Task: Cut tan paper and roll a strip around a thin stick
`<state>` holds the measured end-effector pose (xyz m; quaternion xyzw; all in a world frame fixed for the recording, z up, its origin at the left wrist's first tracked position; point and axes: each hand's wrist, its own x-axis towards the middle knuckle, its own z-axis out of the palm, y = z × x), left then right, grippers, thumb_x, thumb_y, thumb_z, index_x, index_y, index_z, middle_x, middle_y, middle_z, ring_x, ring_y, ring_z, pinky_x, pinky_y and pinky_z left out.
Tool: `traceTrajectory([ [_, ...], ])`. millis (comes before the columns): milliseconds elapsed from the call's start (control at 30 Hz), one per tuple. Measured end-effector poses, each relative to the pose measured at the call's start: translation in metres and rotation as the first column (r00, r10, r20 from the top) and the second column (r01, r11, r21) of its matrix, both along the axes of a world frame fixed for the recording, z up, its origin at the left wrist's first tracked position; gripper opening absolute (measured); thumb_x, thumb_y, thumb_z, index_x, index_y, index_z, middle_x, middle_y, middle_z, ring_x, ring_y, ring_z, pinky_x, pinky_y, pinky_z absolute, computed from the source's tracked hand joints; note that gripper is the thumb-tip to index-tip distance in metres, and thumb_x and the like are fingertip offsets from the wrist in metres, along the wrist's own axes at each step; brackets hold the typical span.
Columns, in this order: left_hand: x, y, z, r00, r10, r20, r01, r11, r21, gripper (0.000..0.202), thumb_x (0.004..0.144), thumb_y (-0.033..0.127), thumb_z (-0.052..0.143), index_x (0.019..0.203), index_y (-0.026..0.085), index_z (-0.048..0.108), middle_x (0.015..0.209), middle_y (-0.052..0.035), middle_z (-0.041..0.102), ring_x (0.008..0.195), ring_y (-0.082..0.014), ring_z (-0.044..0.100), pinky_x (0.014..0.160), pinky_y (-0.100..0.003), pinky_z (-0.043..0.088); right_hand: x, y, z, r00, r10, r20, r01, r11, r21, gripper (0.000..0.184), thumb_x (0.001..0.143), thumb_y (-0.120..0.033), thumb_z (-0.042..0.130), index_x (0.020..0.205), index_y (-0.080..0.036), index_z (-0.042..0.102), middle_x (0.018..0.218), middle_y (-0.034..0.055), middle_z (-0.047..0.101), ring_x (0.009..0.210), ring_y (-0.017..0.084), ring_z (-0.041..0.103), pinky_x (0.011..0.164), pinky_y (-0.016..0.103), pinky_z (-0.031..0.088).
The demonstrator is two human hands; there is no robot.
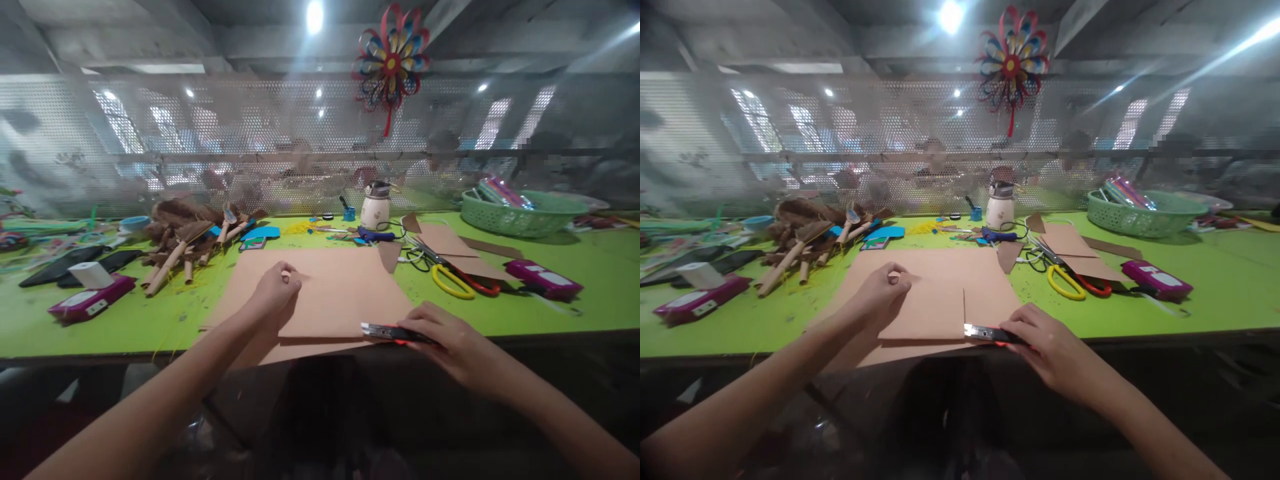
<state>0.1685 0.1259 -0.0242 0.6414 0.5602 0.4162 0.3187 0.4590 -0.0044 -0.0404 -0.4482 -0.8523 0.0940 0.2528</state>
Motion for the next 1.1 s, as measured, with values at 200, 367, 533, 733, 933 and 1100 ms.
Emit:
traceTrajectory([
  [200,-0.003,-0.004,0.009,0.746,0.068,-0.663,0.193,0.930,0.313,0.012,0.075,0.023,0.053,0.079,0.014,0.060,0.083,-0.0108,0.059,0.084,-0.0254,0.053,0.074,-0.035,0.041,0.003,-0.005,-0.004,0.997,-0.018,0.079,0.011,0.997,0.079,0.028,0.091,-0.021,0.043,0.115,-0.022,0.058,0.102,0.0112,0.059,0.090,0.020,0.058,0.077,0.033,0.051],
  [367,0.010,-0.007,0.018,0.569,-0.264,-0.779,0.729,0.600,0.329,0.016,0.085,0.018,0.047,0.085,0.017,0.063,0.101,-0.0108,0.060,0.098,-0.0230,0.051,0.090,-0.036,0.037,0.001,-0.005,-0.001,0.997,-0.002,0.083,-0.005,0.997,0.080,0.028,0.091,-0.021,0.043,0.115,-0.022,0.058,0.102,0.0114,0.059,0.090,0.020,0.059,0.075,0.032,0.052],
  [533,0.018,-0.010,0.004,0.443,-0.540,-0.716,0.877,0.427,0.220,0.024,0.091,0.024,0.042,0.092,0.020,0.066,0.097,-0.0091,0.065,0.095,-0.0204,0.056,0.088,-0.031,0.038,0.002,-0.013,-0.004,0.994,-0.024,0.107,0.015,0.996,0.092,0.028,0.091,-0.020,0.044,0.117,-0.022,0.056,0.101,0.0108,0.059,0.091,0.020,0.057,0.076,0.032,0.051],
  [733,0.014,-0.006,-0.013,0.485,-0.493,-0.722,0.842,0.485,0.234,0.033,0.094,0.030,0.037,0.113,0.020,0.062,0.114,-0.0114,0.062,0.109,-0.0226,0.052,0.096,-0.036,0.033,-0.006,-0.023,-0.004,0.984,-0.076,0.160,0.059,0.992,0.107,0.025,0.092,-0.019,0.042,0.113,-0.020,0.056,0.098,0.0103,0.058,0.090,0.021,0.055,0.077,0.036,0.049],
  [933,0.016,-0.006,-0.016,0.449,-0.394,-0.802,0.838,0.498,0.225,0.036,0.095,0.030,0.033,0.115,0.019,0.060,0.117,-0.0111,0.060,0.109,-0.0217,0.052,0.093,-0.035,0.034,-0.015,-0.019,-0.006,0.978,-0.078,0.192,0.047,0.986,0.158,0.025,0.092,-0.017,0.041,0.111,-0.018,0.057,0.097,0.0115,0.058,0.089,0.023,0.054,0.077,0.038,0.048],
  [1100,0.015,-0.006,-0.016,0.428,-0.344,-0.836,0.851,0.466,0.243,0.035,0.095,0.029,0.033,0.113,0.018,0.060,0.114,-0.0108,0.061,0.105,-0.0210,0.053,0.091,-0.035,0.037,-0.017,-0.018,-0.009,0.974,-0.055,0.219,0.029,0.992,0.122,0.025,0.092,-0.016,0.039,0.111,-0.018,0.056,0.096,0.0115,0.057,0.086,0.021,0.055,0.075,0.036,0.049],
])
